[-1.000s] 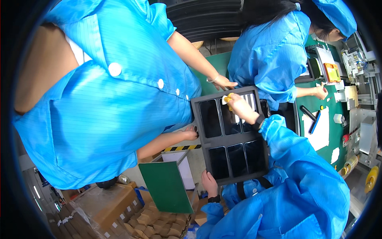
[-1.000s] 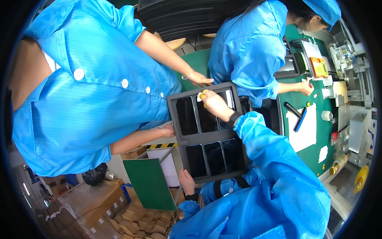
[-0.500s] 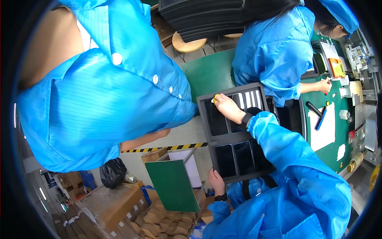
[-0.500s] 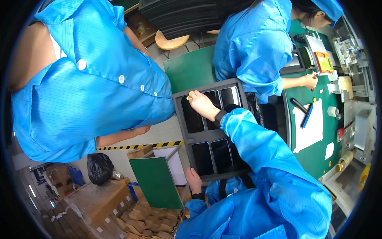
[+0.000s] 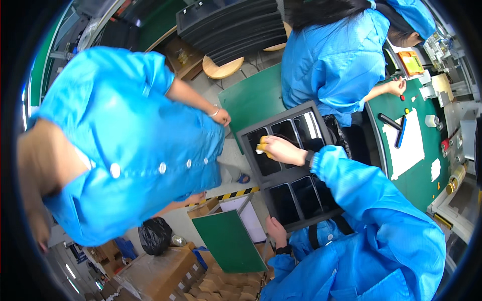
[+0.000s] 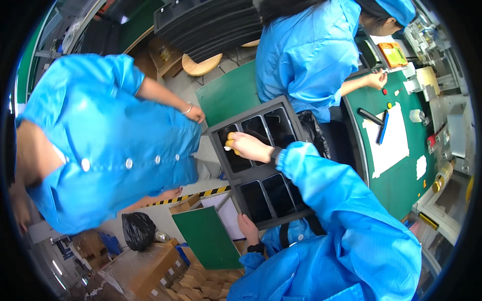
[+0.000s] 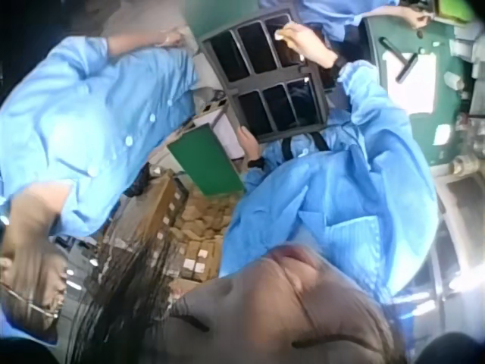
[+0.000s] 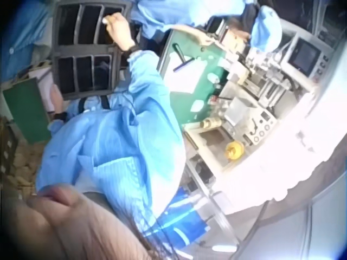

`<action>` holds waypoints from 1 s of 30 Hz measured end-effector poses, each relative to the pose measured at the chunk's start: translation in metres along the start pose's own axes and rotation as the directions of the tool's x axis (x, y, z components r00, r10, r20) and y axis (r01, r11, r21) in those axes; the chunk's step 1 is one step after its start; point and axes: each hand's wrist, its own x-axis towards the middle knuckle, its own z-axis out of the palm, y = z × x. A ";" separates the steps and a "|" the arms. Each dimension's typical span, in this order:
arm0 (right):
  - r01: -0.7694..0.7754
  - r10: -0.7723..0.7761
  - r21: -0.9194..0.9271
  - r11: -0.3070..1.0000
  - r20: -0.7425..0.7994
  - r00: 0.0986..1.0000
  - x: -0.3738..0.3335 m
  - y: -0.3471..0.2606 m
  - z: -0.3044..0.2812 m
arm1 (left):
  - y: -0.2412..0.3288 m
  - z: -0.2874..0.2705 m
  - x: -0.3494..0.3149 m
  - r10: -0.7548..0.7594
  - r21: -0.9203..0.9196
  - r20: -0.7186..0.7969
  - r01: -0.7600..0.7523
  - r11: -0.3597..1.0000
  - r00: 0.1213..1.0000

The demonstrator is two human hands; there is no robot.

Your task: Cleaning smartphone screens with a cloth and solvent in a factory environment.

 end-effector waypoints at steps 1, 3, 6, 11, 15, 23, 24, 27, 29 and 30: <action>-0.011 0.012 0.054 0.999 -0.026 1.000 -0.017 -0.001 -0.024 | 0.005 0.000 0.000 0.006 0.005 -0.025 -0.006 1.000 1.000; -0.056 0.054 -0.042 0.998 -0.054 0.997 -0.059 0.011 -0.066 | 0.011 -0.002 0.003 0.007 -0.002 0.000 -0.007 1.000 1.000; -0.246 0.242 -0.065 0.967 -0.063 0.968 -0.093 0.041 -0.098 | 0.009 -0.003 0.005 -0.011 0.045 -0.004 0.011 0.999 1.000; -0.162 0.152 -0.078 0.984 -0.113 0.982 -0.056 0.059 -0.104 | 0.004 -0.002 0.005 0.001 0.034 -0.033 0.001 0.999 0.999; -0.094 0.092 -0.344 0.934 -0.023 0.996 -0.049 0.082 -0.083 | -0.001 0.002 0.007 -0.024 0.027 0.010 0.024 0.999 1.000; 0.247 -0.162 -0.186 0.951 0.380 0.911 -0.098 0.053 -0.087 | 0.005 -0.001 0.005 -0.050 0.060 -0.033 0.052 0.997 0.998; 0.173 -0.120 -0.125 0.977 0.348 0.930 -0.095 0.061 -0.089 | 0.007 0.000 0.005 -0.031 0.054 -0.037 0.033 0.998 0.999; -0.143 0.153 -0.103 0.984 0.099 0.983 -0.041 0.066 -0.113 | 0.014 -0.003 0.005 -0.042 0.025 -0.035 0.043 0.999 0.999; 0.051 -0.050 -0.221 0.974 0.010 0.999 -0.034 0.090 -0.104 | 0.016 -0.001 0.006 -0.028 0.023 -0.037 0.029 0.999 0.999; 0.075 -0.043 -0.323 0.943 0.106 0.994 -0.040 0.089 -0.095 | 0.016 -0.002 0.004 -0.021 0.024 -0.047 0.022 0.999 0.999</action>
